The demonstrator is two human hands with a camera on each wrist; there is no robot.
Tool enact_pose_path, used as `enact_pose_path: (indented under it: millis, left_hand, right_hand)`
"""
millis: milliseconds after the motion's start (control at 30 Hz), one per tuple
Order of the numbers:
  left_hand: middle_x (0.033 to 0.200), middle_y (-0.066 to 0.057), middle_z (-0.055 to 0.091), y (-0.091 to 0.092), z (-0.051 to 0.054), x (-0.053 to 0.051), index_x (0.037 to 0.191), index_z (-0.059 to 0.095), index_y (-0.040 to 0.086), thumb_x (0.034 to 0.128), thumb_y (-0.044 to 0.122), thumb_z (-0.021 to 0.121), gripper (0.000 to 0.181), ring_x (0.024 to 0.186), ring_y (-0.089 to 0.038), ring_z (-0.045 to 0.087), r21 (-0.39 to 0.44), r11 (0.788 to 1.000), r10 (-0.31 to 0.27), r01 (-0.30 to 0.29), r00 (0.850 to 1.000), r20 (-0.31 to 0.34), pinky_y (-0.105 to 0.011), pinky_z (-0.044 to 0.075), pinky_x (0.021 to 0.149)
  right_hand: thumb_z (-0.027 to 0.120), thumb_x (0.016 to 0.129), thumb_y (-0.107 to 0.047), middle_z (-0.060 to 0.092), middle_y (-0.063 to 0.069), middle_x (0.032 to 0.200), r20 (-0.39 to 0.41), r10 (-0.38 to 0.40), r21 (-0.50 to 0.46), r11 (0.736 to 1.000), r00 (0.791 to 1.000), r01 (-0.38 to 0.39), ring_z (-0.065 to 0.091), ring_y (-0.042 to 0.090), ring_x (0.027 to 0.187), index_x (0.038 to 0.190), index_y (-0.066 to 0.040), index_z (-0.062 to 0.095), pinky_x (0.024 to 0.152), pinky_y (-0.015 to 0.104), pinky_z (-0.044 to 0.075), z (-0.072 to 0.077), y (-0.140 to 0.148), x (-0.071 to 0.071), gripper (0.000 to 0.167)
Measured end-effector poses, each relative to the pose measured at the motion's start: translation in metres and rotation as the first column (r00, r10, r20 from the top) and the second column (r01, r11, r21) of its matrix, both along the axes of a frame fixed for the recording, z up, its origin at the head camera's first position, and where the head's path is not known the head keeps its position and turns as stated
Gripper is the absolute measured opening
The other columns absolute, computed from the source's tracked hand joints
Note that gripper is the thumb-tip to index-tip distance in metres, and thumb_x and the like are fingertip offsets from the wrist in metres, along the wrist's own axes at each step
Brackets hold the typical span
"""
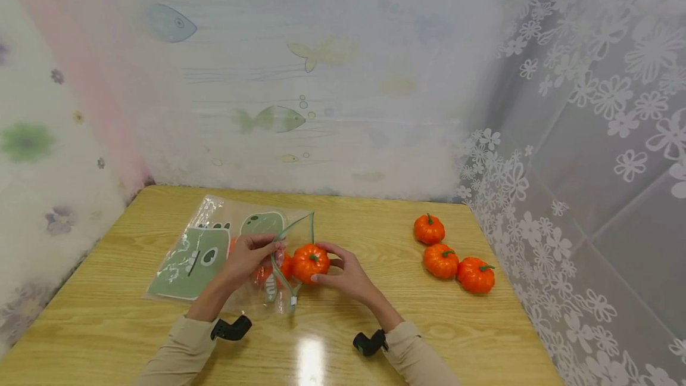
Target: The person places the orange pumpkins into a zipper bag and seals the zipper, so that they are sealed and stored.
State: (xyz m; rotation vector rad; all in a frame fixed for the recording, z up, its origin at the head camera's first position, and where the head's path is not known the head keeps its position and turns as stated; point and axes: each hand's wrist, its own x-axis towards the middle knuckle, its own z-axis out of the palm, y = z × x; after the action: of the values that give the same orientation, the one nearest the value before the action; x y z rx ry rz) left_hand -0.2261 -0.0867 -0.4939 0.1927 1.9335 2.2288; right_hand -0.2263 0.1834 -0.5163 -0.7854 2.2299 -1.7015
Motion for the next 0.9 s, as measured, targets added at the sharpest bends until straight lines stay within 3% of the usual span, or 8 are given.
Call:
enact_pose_path:
  millis: [300,633,900]
  left_hand:
    - [0.118,-0.032,0.068,0.003,0.001,-0.001,0.134,0.057,-0.015,0.1026,0.0,0.057,0.035,0.077,-0.008,0.071,-0.003,1.0,0.003,-0.003,1.0,0.001,-0.026,0.062,0.076]
    - [0.123,-0.032,0.066,0.003,0.003,0.001,0.134,0.059,-0.012,0.1032,0.003,0.058,0.034,0.08,-0.007,0.071,-0.053,0.998,0.019,-0.019,1.0,0.004,-0.024,0.061,0.076]
    - [0.122,-0.033,0.066,0.004,0.004,0.002,0.135,0.056,-0.014,0.1033,0.001,0.056,0.036,0.077,-0.009,0.071,-0.021,1.0,-0.01,0.01,1.0,-0.007,-0.026,0.062,0.076]
  right_hand:
    - [0.076,0.091,-0.005,0.043,0.014,0.155,0.052,-0.008,-0.001,1.0,0.999,0.008,0.055,0.042,0.128,0.152,-0.012,0.048,0.092,0.033,0.059,0.003,-0.006,0.001,0.067]
    - [0.074,0.093,-0.007,0.042,0.014,0.157,0.069,0.002,-0.001,1.0,0.998,-0.002,0.055,0.043,0.128,0.152,-0.012,0.047,0.092,0.034,0.059,0.007,-0.013,0.003,0.066]
    - [0.076,0.092,-0.01,0.043,0.013,0.157,0.051,-0.013,0.033,0.999,0.999,0.012,0.057,0.041,0.127,0.152,-0.014,0.048,0.091,0.034,0.06,0.004,-0.014,0.0,0.066]
